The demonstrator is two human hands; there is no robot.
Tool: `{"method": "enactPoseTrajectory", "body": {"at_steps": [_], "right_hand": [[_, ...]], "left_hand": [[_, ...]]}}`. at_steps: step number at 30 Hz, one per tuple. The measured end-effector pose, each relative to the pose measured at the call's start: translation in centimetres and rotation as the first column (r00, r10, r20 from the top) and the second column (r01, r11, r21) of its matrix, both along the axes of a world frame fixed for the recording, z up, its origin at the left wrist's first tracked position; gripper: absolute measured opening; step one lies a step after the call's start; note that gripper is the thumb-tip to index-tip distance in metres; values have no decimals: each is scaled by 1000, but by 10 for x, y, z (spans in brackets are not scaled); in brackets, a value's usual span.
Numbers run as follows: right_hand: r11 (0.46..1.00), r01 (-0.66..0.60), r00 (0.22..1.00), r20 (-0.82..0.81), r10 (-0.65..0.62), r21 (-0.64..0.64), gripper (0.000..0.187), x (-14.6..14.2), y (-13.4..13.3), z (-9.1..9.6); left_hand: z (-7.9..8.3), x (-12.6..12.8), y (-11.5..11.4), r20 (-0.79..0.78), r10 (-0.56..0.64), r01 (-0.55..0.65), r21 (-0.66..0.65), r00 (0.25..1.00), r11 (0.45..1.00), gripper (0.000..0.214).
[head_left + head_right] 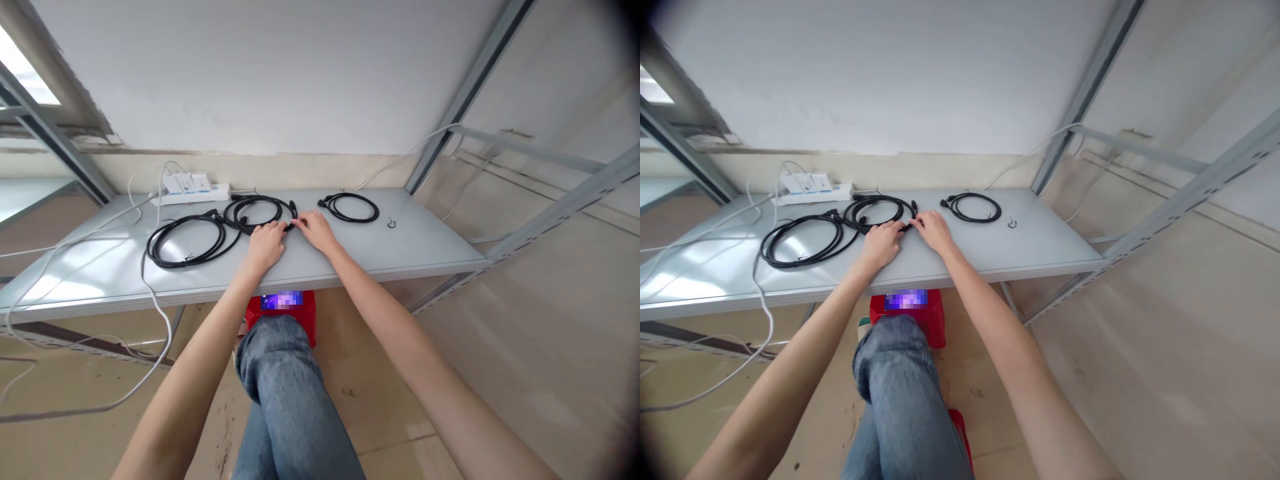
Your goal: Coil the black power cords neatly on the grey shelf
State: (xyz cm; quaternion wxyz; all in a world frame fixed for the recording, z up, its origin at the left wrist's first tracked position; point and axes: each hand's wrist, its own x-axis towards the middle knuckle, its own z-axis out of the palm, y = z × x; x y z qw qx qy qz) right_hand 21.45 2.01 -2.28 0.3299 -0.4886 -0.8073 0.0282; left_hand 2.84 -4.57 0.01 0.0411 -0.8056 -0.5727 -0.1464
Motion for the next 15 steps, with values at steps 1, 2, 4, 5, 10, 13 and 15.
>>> {"method": "enactPoseTrajectory", "body": {"at_steps": [1,2,4,5,10,13,15], "right_hand": [[1000,-6,1000,0,6,-1,45,0,0,0],[1000,-16,1000,0,16,-3,43,0,0,0],[999,-36,999,-3,36,-8,40,0,0,1],[999,-45,999,-6,45,-11,39,1,0,1],[997,-74,997,-30,74,-22,37,1,0,3],[995,-92,995,-36,91,-36,33,1,-1,4],[994,-103,994,-44,101,-46,27,1,-1,4]], "left_hand": [[0,0,0,0,-1,1,1,1000,1000,41],[-1,0,1,-1,-1,1,1,1000,1000,41],[-1,0,1,-1,1,-1,-3,1000,1000,40],[-2,0,1,0,2,-2,-4,1000,1000,39],[-2,0,2,10,-1,1,-3,1000,1000,39],[-1,-1,1,20,-7,8,-3,1000,1000,39],[-1,-1,1,21,-4,4,-7,1000,1000,39]]}}
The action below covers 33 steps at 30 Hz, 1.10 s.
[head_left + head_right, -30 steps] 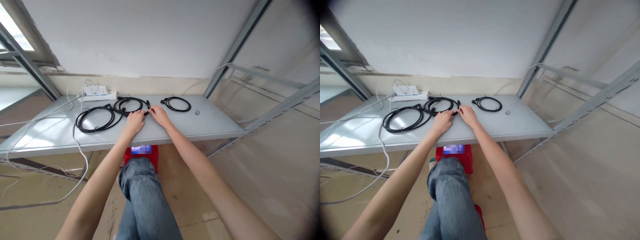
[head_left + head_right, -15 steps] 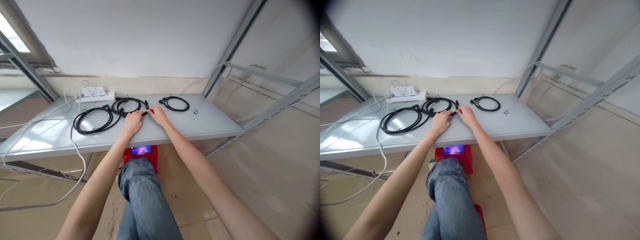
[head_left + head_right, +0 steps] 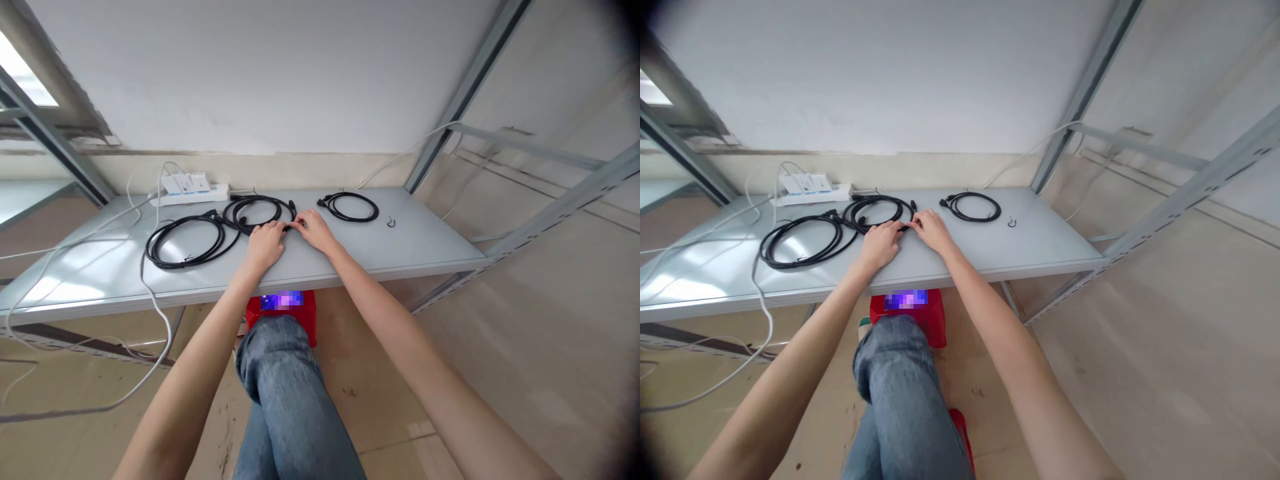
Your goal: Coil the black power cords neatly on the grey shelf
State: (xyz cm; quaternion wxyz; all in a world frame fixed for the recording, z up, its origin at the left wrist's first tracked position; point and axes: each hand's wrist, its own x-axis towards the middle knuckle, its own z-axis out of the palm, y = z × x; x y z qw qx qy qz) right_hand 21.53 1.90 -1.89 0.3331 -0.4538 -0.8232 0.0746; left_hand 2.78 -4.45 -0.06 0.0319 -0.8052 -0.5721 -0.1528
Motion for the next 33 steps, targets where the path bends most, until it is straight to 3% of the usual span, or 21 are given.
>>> {"method": "enactPoseTrajectory", "body": {"at_steps": [6,33], "right_hand": [[1000,-16,1000,-24,16,-10,13,1,0,-1],[998,-13,1000,-10,14,61,12,0,-4,2]], "left_hand": [[-1,0,1,0,-1,1,0,1000,1000,42],[0,0,0,16,0,0,7,1000,1000,41]]}}
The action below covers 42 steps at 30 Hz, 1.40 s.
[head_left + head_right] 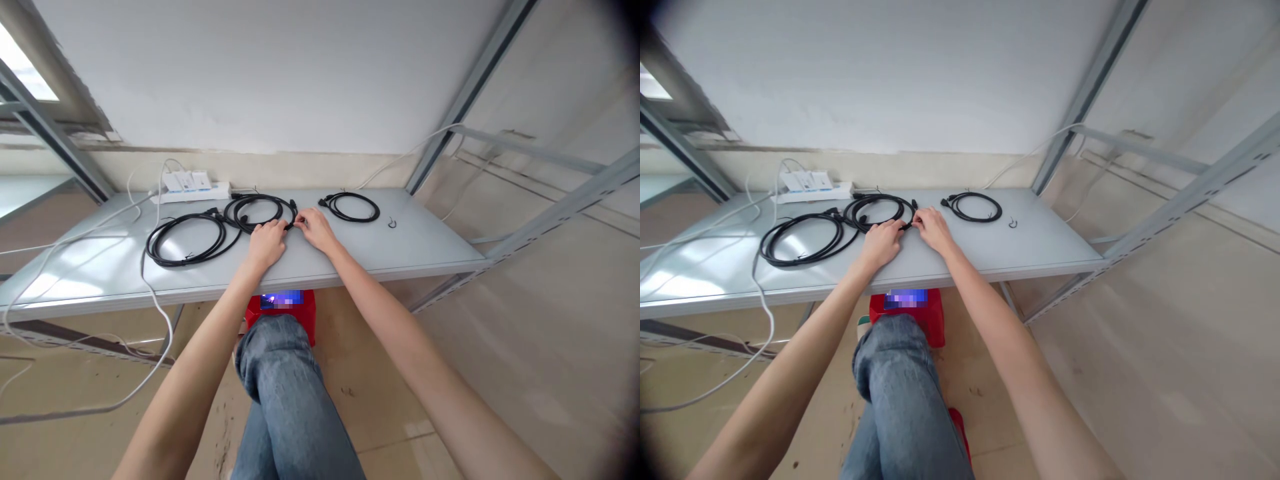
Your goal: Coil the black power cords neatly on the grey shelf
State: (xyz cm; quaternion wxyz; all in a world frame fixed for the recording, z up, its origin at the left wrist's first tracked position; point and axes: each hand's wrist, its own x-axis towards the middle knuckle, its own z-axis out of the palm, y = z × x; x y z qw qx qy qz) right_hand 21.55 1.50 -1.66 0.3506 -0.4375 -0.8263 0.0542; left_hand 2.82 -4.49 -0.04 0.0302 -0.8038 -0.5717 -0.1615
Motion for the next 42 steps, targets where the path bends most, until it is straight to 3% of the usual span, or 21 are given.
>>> {"method": "enactPoseTrajectory", "body": {"at_steps": [5,20,25,29,32,37,42], "right_hand": [[999,-45,999,-13,45,-5,10,-2,-4,2],[964,-154,942,-326,78,-216,3,-7,-3,2],[986,-152,973,-186,136,-72,10,-7,-10,5],[996,-31,999,-13,32,86,16,-11,-20,6],[993,5,999,35,-9,118,20,-14,-25,6],[998,-56,987,-152,59,21,16,-12,-22,8],[982,-81,963,-269,33,-169,48,-9,-14,6]], "left_hand": [[1,1,-3,12,10,-10,20,1000,1000,38],[7,1,-8,2,66,-66,87,998,994,41],[8,1,-8,0,82,-82,55,997,995,42],[9,1,-8,4,79,-79,50,997,996,42],[9,0,-7,16,84,-85,49,996,995,43],[8,-2,-4,15,91,-91,32,996,995,44],[7,-3,-3,18,48,-48,30,999,998,43]]}}
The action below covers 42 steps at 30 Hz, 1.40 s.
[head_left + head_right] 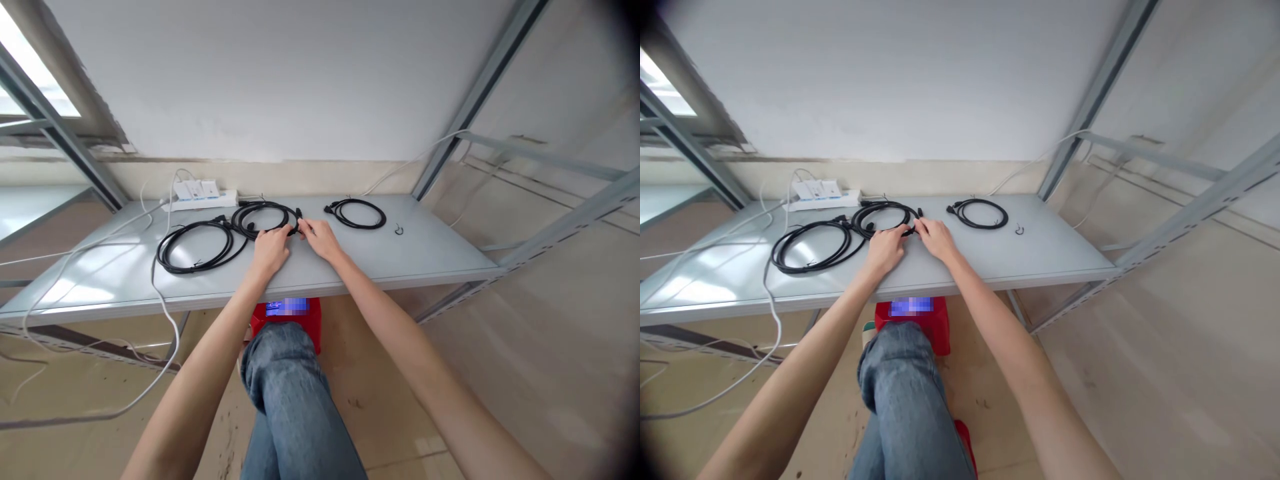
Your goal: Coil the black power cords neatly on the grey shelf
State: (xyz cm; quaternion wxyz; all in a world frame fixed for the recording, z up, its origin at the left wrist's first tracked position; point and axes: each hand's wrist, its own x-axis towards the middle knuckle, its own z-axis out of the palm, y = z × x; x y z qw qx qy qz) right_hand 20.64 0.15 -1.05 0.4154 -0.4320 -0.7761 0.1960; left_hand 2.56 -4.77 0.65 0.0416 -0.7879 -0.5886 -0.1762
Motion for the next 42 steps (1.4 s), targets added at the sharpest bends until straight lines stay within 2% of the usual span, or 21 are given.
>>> {"method": "enactPoseTrajectory", "body": {"at_steps": [2,7,12,17,21,26,30,32,37,42], "right_hand": [[997,-35,996,-84,30,-66,50,1,3,-1],[954,-183,964,-234,126,-239,40,2,7,2],[935,-197,958,-259,120,-296,36,2,3,7],[933,-174,967,-233,102,-314,36,1,7,5],[963,-136,980,-176,96,-234,22,1,9,-1],[998,37,999,11,-36,-41,12,1,4,-2],[978,87,963,238,-131,189,16,-2,-3,2],[963,76,936,315,-159,259,17,-3,-4,2],[950,49,902,394,-175,309,18,-4,-4,-1],[944,113,878,414,-240,309,18,-5,-4,-1]], "left_hand": [[1,0,0,0,-14,14,-10,1000,1000,42],[4,1,-2,-5,-13,13,-17,1000,1000,40],[3,1,-1,-1,0,0,-19,1000,1000,41],[2,0,-2,21,-11,11,-9,1000,1000,43],[3,0,-2,18,-7,8,-19,1000,1000,42],[3,0,-2,16,7,-7,-18,1000,1000,43],[3,1,-1,27,8,-7,-30,1000,1000,44],[4,1,-1,30,14,-13,-37,999,999,44],[3,1,-1,35,16,-15,-27,999,1000,43],[3,1,-1,35,4,-3,-26,999,1000,44]]}}
